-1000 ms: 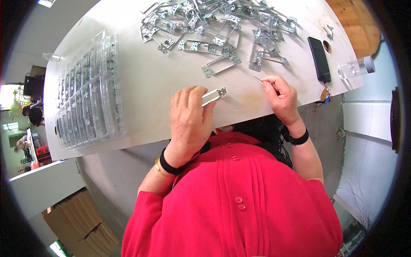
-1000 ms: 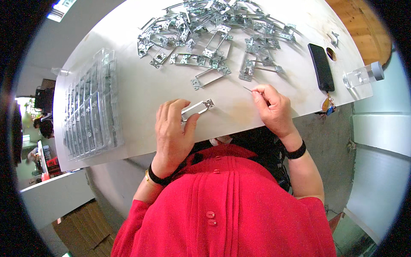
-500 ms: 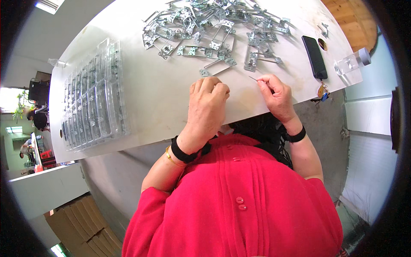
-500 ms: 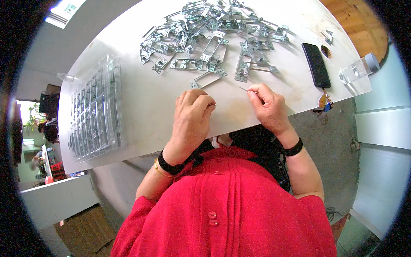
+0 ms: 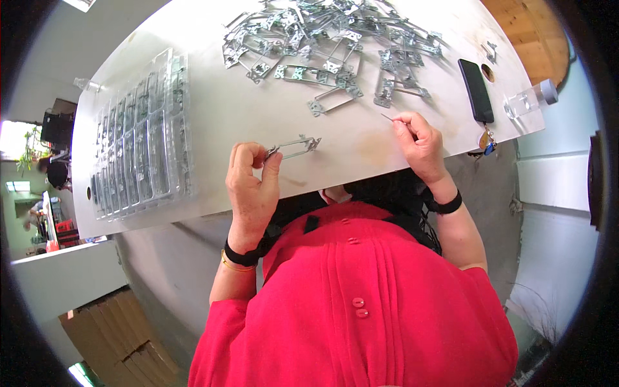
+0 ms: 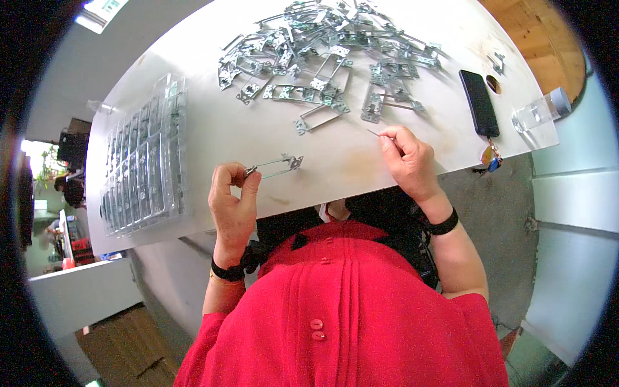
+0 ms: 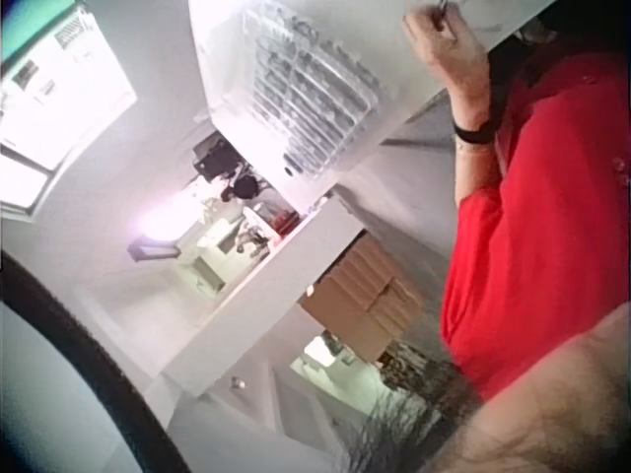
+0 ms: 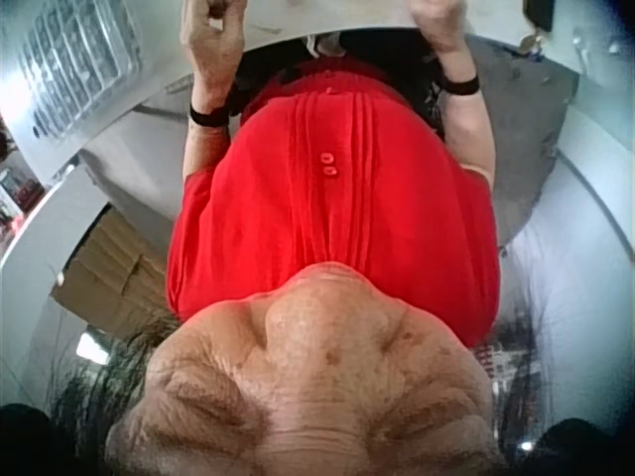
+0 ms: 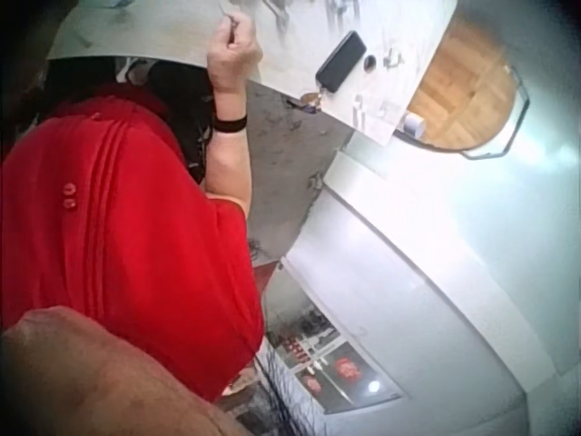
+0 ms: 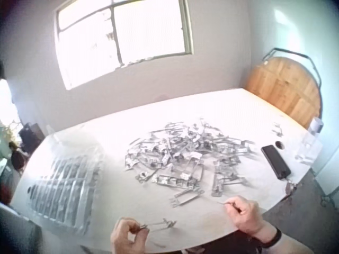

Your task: Assembling small metal brackets by inserting a component.

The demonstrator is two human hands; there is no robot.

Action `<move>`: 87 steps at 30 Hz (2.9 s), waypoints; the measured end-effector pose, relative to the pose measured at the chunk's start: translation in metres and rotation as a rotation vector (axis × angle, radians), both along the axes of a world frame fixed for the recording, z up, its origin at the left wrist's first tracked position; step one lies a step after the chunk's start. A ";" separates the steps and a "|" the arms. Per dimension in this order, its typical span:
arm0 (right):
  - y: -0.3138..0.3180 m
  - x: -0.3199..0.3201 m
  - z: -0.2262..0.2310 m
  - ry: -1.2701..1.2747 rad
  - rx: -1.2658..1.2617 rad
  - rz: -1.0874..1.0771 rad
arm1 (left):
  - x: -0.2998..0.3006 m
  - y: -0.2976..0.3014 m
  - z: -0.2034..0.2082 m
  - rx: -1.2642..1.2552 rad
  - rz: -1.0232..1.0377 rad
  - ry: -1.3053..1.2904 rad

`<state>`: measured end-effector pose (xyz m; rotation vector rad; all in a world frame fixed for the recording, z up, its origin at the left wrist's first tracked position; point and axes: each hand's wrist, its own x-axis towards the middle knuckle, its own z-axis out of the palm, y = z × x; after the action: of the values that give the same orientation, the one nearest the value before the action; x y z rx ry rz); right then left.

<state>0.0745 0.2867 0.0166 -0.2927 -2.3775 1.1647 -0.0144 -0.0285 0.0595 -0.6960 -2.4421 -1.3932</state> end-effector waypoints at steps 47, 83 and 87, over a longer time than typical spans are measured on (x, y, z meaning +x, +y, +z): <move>-0.106 -0.028 0.022 0.126 0.394 0.268 | 0.004 -0.006 -0.035 -0.110 -0.058 -0.092; -0.100 -0.022 0.024 0.047 0.335 0.175 | 0.006 0.000 -0.030 -0.091 -0.046 -0.164; -0.099 -0.019 0.034 0.042 0.306 0.199 | 0.005 -0.001 -0.035 -0.114 -0.040 -0.141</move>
<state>0.0554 0.1878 0.0509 0.0714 -2.5456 0.8594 -0.0096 -0.0292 0.0245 -0.6972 -2.6483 -1.3697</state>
